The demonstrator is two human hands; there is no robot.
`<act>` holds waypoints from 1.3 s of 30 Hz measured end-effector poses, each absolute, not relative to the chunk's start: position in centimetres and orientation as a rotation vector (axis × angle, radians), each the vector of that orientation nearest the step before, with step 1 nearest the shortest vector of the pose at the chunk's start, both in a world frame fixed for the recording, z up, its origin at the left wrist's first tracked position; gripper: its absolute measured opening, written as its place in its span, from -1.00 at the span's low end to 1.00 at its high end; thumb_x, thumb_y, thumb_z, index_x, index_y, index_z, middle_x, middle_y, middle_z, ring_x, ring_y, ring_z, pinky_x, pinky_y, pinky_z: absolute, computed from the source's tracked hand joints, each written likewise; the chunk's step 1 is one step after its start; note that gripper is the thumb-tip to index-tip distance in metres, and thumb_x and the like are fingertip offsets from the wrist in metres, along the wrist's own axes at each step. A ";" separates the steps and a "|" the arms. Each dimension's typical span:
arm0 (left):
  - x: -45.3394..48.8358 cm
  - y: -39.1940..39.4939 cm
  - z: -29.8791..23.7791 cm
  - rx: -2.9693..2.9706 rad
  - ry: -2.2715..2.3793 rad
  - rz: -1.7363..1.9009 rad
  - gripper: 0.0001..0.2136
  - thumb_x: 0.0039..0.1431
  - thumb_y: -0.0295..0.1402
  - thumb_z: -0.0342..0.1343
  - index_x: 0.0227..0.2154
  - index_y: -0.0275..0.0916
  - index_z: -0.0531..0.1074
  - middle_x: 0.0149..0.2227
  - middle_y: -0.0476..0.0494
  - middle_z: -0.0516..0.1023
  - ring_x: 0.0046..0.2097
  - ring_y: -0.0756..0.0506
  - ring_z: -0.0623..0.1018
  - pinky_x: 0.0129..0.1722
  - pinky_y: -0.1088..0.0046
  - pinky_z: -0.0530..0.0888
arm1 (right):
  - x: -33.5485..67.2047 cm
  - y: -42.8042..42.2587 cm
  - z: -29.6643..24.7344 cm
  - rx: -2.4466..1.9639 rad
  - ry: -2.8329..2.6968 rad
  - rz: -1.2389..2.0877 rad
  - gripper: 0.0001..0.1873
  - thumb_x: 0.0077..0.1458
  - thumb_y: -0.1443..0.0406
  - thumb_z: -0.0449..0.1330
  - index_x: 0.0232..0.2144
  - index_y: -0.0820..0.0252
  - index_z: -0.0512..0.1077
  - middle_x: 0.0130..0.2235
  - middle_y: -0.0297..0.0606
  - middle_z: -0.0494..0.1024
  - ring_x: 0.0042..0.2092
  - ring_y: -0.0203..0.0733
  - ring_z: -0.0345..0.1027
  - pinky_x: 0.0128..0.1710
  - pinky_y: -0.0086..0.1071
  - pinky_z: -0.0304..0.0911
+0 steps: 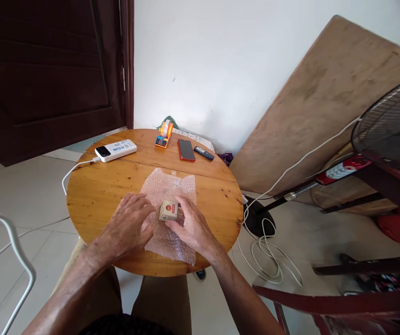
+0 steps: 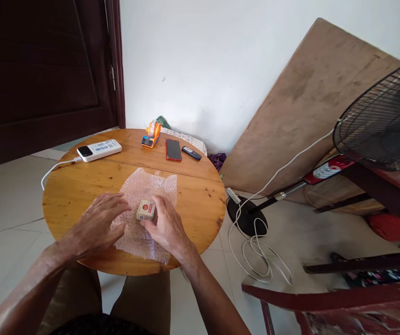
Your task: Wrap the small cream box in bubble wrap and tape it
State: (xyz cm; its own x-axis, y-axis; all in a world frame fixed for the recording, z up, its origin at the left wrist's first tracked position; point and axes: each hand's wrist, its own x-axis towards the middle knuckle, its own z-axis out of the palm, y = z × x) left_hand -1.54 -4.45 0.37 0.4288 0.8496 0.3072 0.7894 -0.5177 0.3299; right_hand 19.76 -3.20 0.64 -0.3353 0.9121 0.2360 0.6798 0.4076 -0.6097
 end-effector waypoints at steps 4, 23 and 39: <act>1.2 -3.8 -1.6 2.480 1.448 0.671 -0.46 0.08 -0.31 0.10 0.15 -0.37 0.28 0.19 -0.42 0.39 0.29 -0.31 0.30 0.26 0.06 0.26 | 19.5 -2.8 -0.3 -1.360 -2.099 0.563 -0.48 0.02 0.43 0.23 0.06 0.08 0.33 0.01 -0.16 0.51 0.06 -0.03 0.38 0.07 -0.11 0.29; 3.3 -2.7 -4.3 2.491 1.601 0.518 -0.30 0.04 0.07 0.18 0.13 -0.33 0.34 0.35 -0.46 0.14 0.36 -0.41 0.14 0.33 -0.03 -0.01 | 29.3 -1.7 -1.2 -1.630 -1.749 -0.049 -0.50 0.12 0.20 0.14 0.11 0.17 0.33 0.20 -0.01 0.34 0.24 0.12 0.18 0.24 0.11 0.08; 3.3 -2.7 -5.5 2.529 1.580 0.674 -0.24 0.05 0.08 0.15 0.21 -0.33 0.25 0.32 -0.47 0.20 0.35 -0.37 0.17 0.33 -0.02 0.00 | 21.0 -1.0 -1.9 -1.577 -2.362 0.143 -0.58 0.31 0.30 0.00 0.16 0.33 0.33 0.21 0.03 0.38 0.25 0.06 0.19 0.21 -0.02 0.13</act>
State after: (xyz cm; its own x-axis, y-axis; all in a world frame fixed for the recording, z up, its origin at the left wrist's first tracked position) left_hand 3.26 -2.69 -5.54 0.3698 0.8721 0.3206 0.8348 -0.4633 0.2975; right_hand 21.00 -1.00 -1.91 -0.3546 0.9156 0.1894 0.8861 0.3938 -0.2445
